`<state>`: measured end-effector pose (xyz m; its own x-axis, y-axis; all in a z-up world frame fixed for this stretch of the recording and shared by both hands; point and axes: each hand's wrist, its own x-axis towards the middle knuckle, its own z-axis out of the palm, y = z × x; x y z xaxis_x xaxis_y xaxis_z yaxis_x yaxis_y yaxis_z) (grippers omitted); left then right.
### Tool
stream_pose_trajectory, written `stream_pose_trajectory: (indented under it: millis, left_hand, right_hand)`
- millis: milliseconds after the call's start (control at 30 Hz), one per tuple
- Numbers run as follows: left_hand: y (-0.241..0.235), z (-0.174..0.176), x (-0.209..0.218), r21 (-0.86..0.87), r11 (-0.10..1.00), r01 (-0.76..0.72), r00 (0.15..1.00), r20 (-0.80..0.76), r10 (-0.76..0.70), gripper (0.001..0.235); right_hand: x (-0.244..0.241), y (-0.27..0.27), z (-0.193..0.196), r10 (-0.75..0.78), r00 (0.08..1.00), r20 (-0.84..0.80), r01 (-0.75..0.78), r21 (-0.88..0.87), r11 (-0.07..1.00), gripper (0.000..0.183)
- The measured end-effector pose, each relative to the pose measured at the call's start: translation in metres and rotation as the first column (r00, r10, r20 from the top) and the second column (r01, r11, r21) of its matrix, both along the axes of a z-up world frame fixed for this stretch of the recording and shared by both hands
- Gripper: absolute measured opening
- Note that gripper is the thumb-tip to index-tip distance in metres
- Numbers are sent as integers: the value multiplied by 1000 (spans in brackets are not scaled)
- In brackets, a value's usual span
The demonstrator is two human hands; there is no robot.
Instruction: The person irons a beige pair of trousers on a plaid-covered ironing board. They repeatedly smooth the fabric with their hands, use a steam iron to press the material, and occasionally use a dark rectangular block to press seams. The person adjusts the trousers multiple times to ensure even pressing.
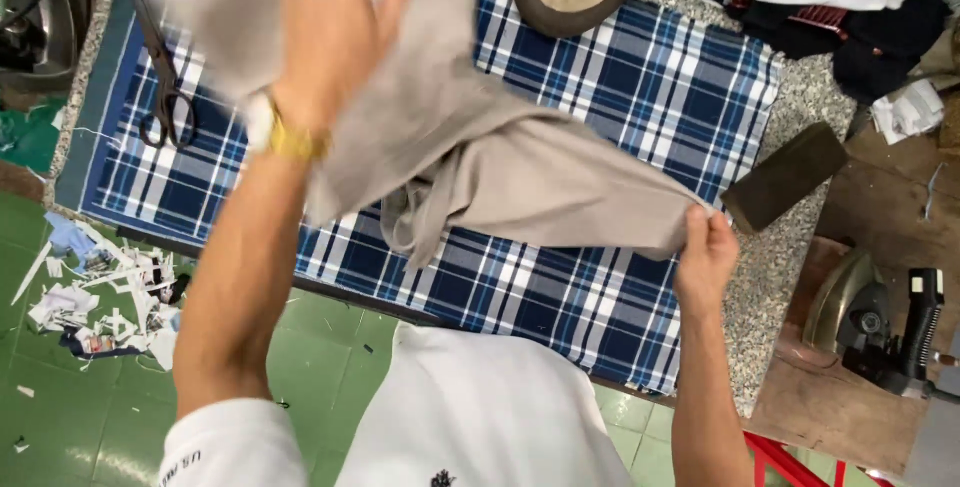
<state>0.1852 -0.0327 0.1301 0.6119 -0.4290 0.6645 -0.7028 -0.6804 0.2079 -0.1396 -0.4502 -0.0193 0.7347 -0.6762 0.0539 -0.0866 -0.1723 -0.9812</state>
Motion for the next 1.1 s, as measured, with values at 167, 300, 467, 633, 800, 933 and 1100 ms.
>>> stream_pose_trajectory:
  millis: [167, 300, 467, 633, 800, 933, 1100]
  left_hand:
    - [-3, -71, -155, 114, 990, 80, 959, -281, -45, 41]
    - [26, -138, -244, 142, 984, -104, 804, -571, 167, 33]
    - [8, -159, -276, 110, 972, -207, 837, -495, 234, 67]
    - [0, -193, -230, 80, 950, -302, 886, -345, 311, 35]
    - [35, -132, -172, -186, 904, -385, 677, -723, 139, 10]
    - [52, -7, -130, -395, 729, -558, 440, -886, -144, 27]
    - [65, 54, -95, -367, 607, -705, 404, -911, -81, 37]
  right_hand:
    - [2, -18, -59, -41, 989, -140, 65, 176, 982, 15]
    - [18, -5, -21, 8, 988, -154, 33, 258, 965, 16]
    - [21, -13, -16, 117, 981, -152, -82, 215, 973, 20]
    - [24, -48, -45, 87, 993, -83, -67, 217, 974, 12]
    - [34, -37, 34, 136, 990, 44, -138, 66, 988, 22]
    - [45, -27, 104, 197, 980, 33, -190, -159, 969, 22]
    - [46, -44, 104, 194, 969, 154, -156, -230, 961, 32]
